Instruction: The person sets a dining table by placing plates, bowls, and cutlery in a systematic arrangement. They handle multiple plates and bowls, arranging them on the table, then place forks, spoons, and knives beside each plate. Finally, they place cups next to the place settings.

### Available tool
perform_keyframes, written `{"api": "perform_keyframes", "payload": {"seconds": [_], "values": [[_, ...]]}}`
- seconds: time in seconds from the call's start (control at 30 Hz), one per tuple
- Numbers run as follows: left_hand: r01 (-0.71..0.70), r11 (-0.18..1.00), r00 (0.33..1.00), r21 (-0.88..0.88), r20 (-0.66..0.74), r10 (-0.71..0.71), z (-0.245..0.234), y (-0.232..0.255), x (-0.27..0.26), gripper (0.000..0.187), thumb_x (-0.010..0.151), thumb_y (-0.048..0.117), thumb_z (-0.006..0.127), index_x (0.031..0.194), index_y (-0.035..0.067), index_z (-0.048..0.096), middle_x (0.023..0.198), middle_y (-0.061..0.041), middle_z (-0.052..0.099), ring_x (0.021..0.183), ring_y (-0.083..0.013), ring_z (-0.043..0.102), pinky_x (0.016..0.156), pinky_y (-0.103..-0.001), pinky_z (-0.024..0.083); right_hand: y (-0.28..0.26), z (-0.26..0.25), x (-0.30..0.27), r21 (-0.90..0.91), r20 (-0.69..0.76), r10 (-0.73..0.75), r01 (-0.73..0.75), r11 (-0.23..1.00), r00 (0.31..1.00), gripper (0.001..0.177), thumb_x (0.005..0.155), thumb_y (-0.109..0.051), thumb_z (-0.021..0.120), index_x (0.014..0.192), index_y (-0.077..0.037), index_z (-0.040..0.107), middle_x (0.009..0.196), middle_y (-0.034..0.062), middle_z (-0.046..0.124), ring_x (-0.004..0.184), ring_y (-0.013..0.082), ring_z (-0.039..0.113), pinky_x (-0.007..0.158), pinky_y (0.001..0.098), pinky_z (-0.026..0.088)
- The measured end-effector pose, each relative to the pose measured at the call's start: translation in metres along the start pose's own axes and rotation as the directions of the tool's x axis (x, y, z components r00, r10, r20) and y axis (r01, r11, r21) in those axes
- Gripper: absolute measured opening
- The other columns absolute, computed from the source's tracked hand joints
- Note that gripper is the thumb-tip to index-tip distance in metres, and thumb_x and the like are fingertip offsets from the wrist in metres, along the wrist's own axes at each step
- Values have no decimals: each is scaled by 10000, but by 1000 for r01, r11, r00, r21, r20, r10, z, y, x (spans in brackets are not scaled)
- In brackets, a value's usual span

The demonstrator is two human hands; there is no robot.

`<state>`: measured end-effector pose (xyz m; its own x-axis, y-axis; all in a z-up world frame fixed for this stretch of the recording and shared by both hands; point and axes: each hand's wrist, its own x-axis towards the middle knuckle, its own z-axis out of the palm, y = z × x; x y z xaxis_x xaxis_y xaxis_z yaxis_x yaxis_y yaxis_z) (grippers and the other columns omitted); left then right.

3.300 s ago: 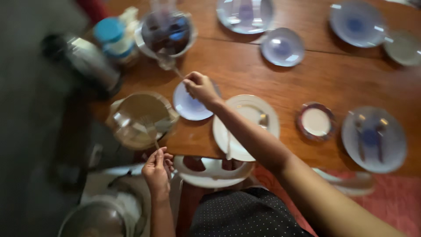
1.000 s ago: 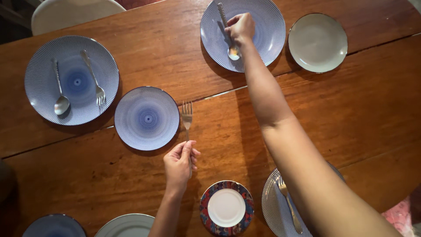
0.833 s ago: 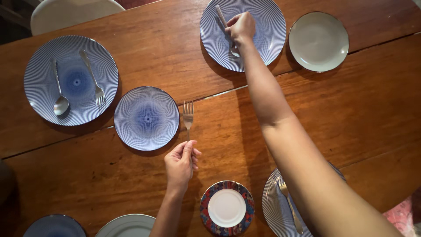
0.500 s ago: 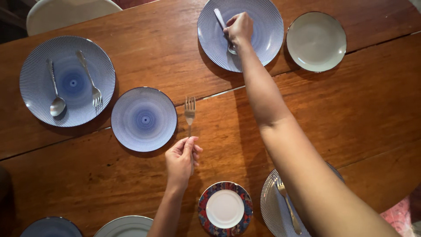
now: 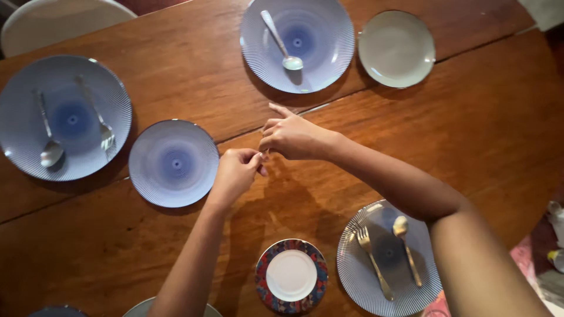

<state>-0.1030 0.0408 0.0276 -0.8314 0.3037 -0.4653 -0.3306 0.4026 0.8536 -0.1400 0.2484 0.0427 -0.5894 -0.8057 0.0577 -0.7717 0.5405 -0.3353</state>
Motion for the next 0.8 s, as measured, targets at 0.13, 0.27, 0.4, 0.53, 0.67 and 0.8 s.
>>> {"api": "perform_keyframes", "payload": {"seconds": [0.13, 0.27, 0.4, 0.53, 0.67, 0.8], "values": [[-60, 983, 998, 172, 8, 59, 11, 33, 3, 250, 952, 251, 663, 929, 47, 806, 659, -31, 747, 546, -95, 613, 540, -286, 488, 10, -11, -22, 85, 114, 196, -206, 975, 974, 106, 854, -209, 775, 954, -215, 808, 910, -9, 777, 965, 207, 700, 1004, 517, 482], [-176, 982, 964, 65, -191, 186, 17, 46, 3, 320, 1004, 311, 634, 1153, 43, 724, 882, -76, 753, 728, -139, 663, 632, -302, 531, 55, -24, -44, 393, 174, 385, -423, 817, 906, 232, 833, -58, 737, 1041, -151, 785, 939, 25, 798, 838, 141, 760, 758, 317, 605], [-316, 943, 883, -100, -395, 254, 11, 30, 3, 393, 1042, 261, 622, 1339, 5, 597, 1114, -111, 734, 1000, -161, 681, 851, -297, 547, 112, -42, -58, 682, 210, 668, -597, 424, 714, 376, 799, 120, 561, 1082, -63, 728, 888, 61, 785, 781, 123, 749, 623, 312, 582], [-307, 921, 915, -241, -340, 216, 19, -6, -11, 334, 1032, 175, 581, 1300, -22, 608, 1083, -100, 751, 1034, -155, 702, 919, -280, 544, 184, -37, -64, 843, 24, 854, -470, 262, 520, 126, 920, -9, 740, 1035, 19, 696, 819, 134, 758, 607, 161, 644, 511, 295, 508], [-190, 942, 952, -276, -286, 108, 38, -37, -35, 314, 1010, 134, 597, 1280, -23, 633, 1066, -109, 762, 1020, -157, 714, 895, -276, 558, 244, 2, -46, 764, -186, 930, -548, 340, 317, 189, 808, -80, 866, 940, -5, 753, 822, 119, 775, 669, 129, 747, 570, 253, 591], [-128, 934, 965, -334, -260, 39, 44, -57, -58, 313, 1001, 115, 600, 1281, -21, 630, 1068, -99, 766, 1013, -136, 711, 883, -262, 559, 274, 25, -20, 585, -252, 952, -757, 292, 172, 212, 724, -198, 934, 843, -77, 807, 807, 70, 789, 651, 106, 735, 631, 254, 567]]}}
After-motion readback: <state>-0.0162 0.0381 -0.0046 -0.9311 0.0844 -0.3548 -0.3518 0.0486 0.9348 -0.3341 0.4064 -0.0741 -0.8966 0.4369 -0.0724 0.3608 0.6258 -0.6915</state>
